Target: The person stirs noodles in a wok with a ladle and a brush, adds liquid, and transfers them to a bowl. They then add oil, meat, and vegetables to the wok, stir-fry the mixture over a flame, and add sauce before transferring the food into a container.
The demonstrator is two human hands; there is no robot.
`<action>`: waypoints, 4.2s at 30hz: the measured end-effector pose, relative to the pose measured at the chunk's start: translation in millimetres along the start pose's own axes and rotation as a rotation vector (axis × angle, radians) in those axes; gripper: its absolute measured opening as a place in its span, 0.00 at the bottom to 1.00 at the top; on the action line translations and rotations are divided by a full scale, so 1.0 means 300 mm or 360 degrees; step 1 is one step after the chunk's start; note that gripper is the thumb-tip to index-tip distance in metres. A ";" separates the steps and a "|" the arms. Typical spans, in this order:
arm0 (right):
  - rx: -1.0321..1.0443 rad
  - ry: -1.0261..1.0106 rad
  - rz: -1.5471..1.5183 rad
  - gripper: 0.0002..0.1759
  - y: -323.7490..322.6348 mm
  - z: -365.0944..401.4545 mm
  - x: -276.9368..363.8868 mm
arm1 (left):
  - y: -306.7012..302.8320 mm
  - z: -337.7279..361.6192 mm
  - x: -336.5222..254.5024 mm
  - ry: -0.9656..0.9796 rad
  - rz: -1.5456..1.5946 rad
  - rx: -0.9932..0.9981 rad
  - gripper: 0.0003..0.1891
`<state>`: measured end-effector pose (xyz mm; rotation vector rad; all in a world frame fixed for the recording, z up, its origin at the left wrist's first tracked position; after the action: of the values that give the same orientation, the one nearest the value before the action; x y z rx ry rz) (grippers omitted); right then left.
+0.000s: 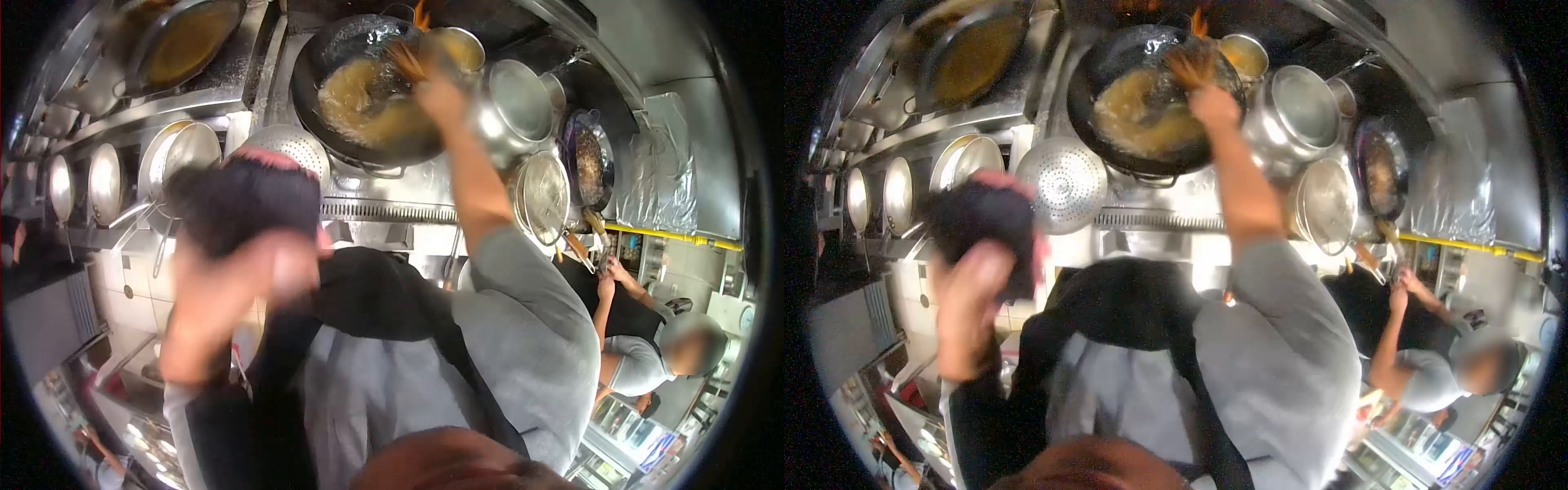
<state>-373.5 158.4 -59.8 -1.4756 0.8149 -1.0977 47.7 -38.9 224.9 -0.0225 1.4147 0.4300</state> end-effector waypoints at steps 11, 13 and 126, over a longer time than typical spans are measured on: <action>0.0338 -0.0257 0.0115 0.23 0.038 0.110 0.022 | -0.075 -0.374 0.850 -0.0887 0.0488 -0.0474 0.17; 0.0199 -0.0020 -0.0095 0.23 -0.074 0.094 0.138 | -0.044 -0.438 0.895 -0.0977 0.0481 -0.0410 0.20; -0.0818 0.1506 -0.1088 0.21 0.103 2.383 0.194 | -0.093 -0.981 1.310 -0.0984 0.0356 0.0221 0.19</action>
<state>318.8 347.7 -79.5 -1.6883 1.3473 -2.3267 -186.8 -34.8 -207.1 0.3567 0.8339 0.4706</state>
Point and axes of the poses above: each hand's wrist, its own z-axis away from the middle knuckle, its own y-axis out of the palm, x = y × z, the point moved 1 cm from there along -z, towards the middle knuckle, and after that the axes turned 2 degrees about -x, right-handed, at the moved point
